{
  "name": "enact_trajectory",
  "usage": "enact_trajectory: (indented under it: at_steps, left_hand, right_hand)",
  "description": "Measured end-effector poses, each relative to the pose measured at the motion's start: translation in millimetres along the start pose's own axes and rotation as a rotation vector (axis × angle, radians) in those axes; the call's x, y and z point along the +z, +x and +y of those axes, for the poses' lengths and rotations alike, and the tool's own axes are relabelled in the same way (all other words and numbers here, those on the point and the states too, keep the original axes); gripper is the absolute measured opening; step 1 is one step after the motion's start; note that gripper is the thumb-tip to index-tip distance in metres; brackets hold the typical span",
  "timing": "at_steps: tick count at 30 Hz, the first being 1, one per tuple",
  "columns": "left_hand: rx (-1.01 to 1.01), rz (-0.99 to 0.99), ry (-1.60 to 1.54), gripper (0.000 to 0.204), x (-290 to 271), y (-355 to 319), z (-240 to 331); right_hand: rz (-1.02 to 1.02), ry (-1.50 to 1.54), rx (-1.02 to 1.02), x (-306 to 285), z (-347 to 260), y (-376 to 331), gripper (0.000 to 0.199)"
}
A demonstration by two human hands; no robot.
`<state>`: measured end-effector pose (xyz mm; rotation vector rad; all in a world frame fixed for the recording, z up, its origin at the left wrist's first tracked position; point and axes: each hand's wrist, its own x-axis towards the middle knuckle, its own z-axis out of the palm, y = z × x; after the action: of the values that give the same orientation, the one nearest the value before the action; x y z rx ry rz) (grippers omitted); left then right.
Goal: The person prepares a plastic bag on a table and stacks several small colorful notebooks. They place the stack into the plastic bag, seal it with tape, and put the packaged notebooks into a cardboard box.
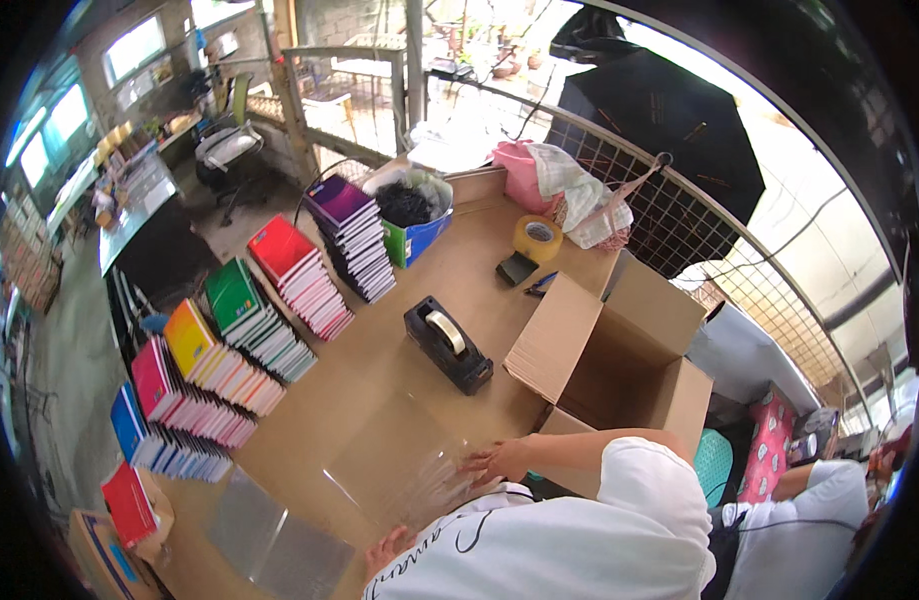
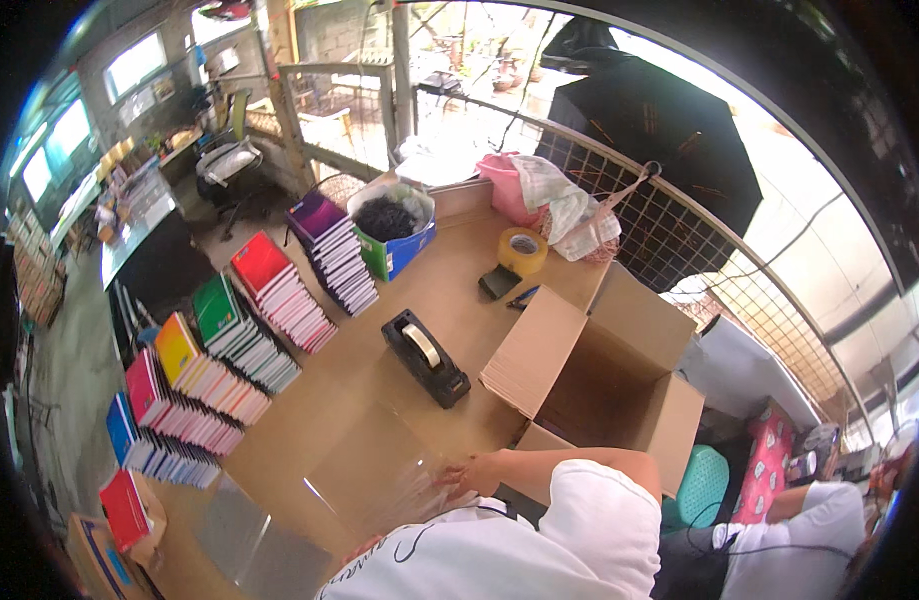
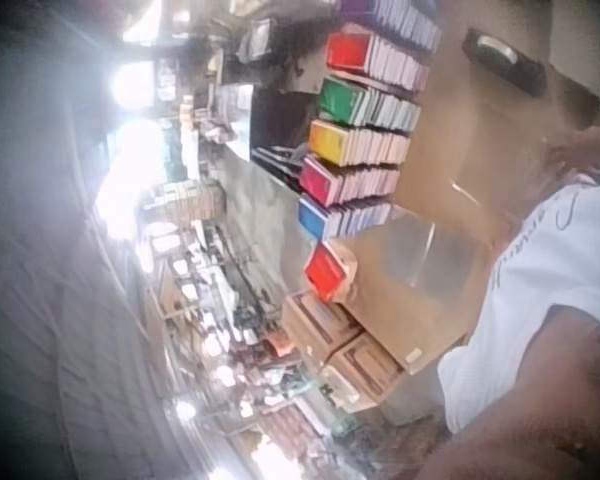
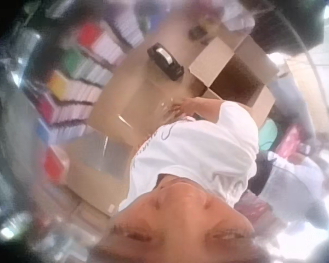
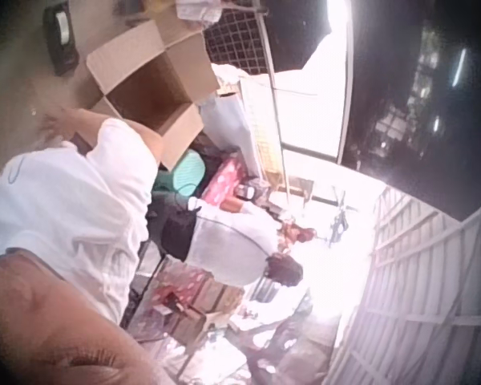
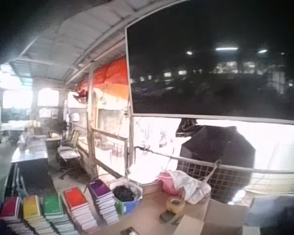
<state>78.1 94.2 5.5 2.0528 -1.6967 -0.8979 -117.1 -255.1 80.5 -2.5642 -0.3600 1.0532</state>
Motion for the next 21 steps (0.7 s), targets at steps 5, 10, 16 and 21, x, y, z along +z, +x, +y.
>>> enact_trajectory:
  at_steps: [5, 10, 16, 21]
  left_hand:
    - [0.114, -0.132, -0.527, 0.054, -103, 55, 12]
    - [0.108, 0.069, -0.400, 0.062, -216, 96, 100]
    - [0.068, 0.400, -0.435, 0.043, -258, 141, 168]
    - [-0.021, 0.430, -0.449, 0.047, -247, 179, 208]
  right_hand:
    - [0.622, 0.965, 0.269, -46, 35, -70, 0.055]
    - [2.031, 1.381, 0.438, -44, 131, -244, 0.023]
    - [2.535, 1.113, 1.063, -29, 302, -462, 0.059]
    - [2.547, 1.283, 1.203, -70, 392, -525, 0.080]
